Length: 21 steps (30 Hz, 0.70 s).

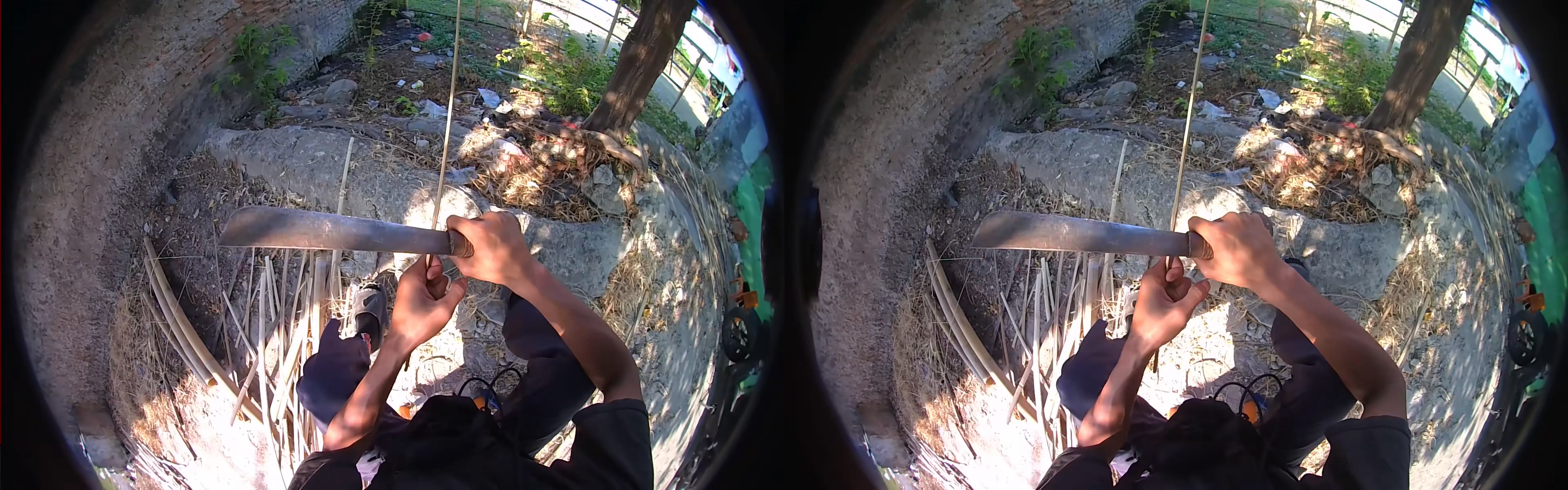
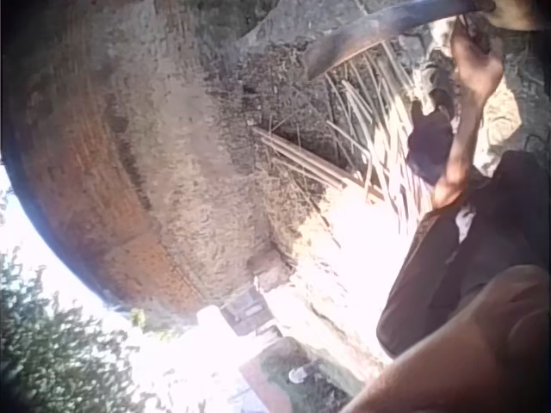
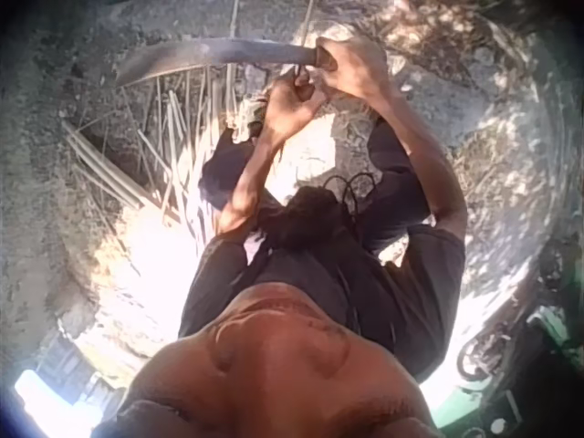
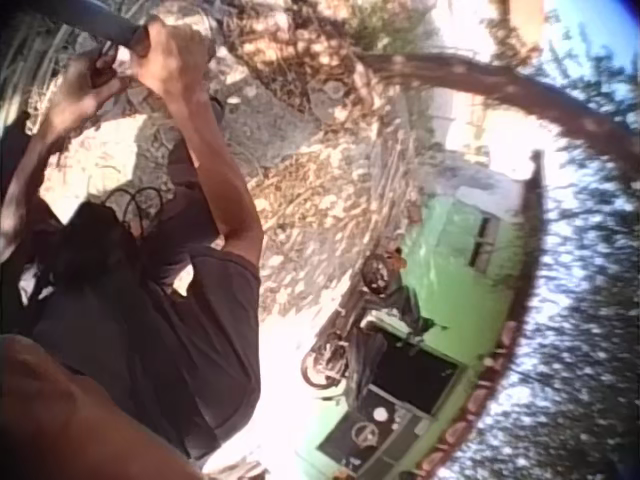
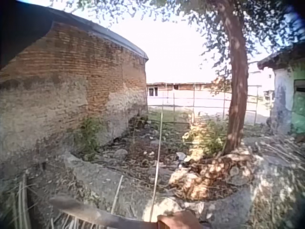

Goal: The person holds a bamboo strip by hand and scrapes along its length using a machete.

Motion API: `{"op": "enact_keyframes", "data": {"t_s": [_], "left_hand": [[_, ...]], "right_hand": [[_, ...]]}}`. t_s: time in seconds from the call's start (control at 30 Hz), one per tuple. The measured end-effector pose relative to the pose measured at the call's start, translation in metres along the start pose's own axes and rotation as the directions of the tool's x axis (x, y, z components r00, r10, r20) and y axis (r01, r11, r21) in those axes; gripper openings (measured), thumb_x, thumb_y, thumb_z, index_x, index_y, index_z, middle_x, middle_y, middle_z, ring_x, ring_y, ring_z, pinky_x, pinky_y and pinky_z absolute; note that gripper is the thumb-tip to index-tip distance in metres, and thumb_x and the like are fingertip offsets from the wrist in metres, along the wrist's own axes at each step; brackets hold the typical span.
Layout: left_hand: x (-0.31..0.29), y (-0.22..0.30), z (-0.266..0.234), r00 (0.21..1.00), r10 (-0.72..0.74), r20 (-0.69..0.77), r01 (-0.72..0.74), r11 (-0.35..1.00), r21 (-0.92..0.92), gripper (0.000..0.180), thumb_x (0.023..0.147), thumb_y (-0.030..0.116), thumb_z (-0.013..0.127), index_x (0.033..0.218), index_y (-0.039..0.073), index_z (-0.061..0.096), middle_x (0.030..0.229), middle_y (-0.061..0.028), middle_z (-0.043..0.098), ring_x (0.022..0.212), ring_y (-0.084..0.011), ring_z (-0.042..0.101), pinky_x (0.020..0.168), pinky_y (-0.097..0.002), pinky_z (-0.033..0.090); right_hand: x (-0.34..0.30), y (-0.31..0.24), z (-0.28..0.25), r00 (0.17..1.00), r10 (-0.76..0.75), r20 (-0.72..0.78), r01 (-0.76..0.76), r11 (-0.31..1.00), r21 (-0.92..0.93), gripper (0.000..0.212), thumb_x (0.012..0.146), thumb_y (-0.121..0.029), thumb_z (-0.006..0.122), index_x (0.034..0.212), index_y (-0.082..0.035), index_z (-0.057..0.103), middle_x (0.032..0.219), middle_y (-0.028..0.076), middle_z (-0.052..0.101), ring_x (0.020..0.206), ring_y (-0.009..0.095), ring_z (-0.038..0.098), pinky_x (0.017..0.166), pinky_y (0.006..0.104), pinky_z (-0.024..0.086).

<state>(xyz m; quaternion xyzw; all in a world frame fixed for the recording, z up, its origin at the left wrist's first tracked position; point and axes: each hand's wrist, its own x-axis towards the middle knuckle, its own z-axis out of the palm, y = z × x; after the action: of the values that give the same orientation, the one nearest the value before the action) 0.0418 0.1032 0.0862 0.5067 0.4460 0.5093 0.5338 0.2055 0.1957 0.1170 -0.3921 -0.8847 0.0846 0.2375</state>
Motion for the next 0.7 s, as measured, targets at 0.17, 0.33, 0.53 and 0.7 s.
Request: {"op": "enact_keyframes", "data": {"t_s": [0.17, 0.33, 0.53, 0.7], "left_hand": [[0.004, -0.009, 0.005, 0.998, -0.03, -0.051, 0.029, 0.999, -0.019, 0.041, 0.099, -0.004, 0.068, 0.087, 0.014, 0.033, 0.071, 0.011, 0.032, 0.061, 0.0029, 0.03, 0.053, -0.0214, 0.026], [0.002, -0.02, 0.001, 0.996, 0.047, -0.076, -0.05, 0.998, -0.029, 0.033, 0.099, 0.0, 0.071, 0.087, 0.009, 0.04, 0.074, 0.0091, 0.036, 0.061, 0.0021, 0.036, 0.052, -0.0212, 0.031], [0.0, -0.008, 0.002, 0.963, 0.154, -0.22, -0.056, 0.916, 0.396, 0.026, 0.097, 0.006, 0.074, 0.088, 0.002, 0.05, 0.061, 0.0001, 0.044, 0.054, -0.0053, 0.037, 0.049, -0.0281, 0.033], [-0.001, -0.011, 0.005, 0.978, 0.11, -0.178, -0.042, 0.937, 0.348, 0.025, 0.097, 0.008, 0.074, 0.09, 0.0, 0.052, 0.06, -0.0006, 0.047, 0.054, -0.006, 0.04, 0.05, -0.0276, 0.037]], "right_hand": [[0.008, 0.01, -0.002, 0.99, 0.134, 0.036, -0.133, 0.991, -0.02, 0.027, 0.079, -0.022, 0.077, 0.104, -0.011, 0.074, 0.066, 0.014, 0.069, 0.065, 0.036, 0.073, 0.063, 0.0471, 0.06], [0.002, 0.002, 0.006, 0.999, 0.043, -0.024, -0.044, 0.999, -0.007, 0.026, 0.077, -0.022, 0.078, 0.101, -0.012, 0.074, 0.067, 0.013, 0.07, 0.065, 0.036, 0.073, 0.062, 0.0471, 0.059], [0.007, 0.005, 0.001, 0.998, -0.007, -0.063, 0.004, 0.999, -0.046, 0.029, 0.072, -0.019, 0.08, 0.099, -0.01, 0.073, 0.068, 0.012, 0.069, 0.064, 0.037, 0.071, 0.06, 0.0464, 0.057], [0.008, 0.017, 0.001, 0.99, 0.106, -0.098, -0.096, 0.991, 0.096, 0.023, 0.073, -0.018, 0.081, 0.088, -0.008, 0.068, 0.064, 0.014, 0.065, 0.064, 0.039, 0.07, 0.06, 0.048, 0.056]]}}
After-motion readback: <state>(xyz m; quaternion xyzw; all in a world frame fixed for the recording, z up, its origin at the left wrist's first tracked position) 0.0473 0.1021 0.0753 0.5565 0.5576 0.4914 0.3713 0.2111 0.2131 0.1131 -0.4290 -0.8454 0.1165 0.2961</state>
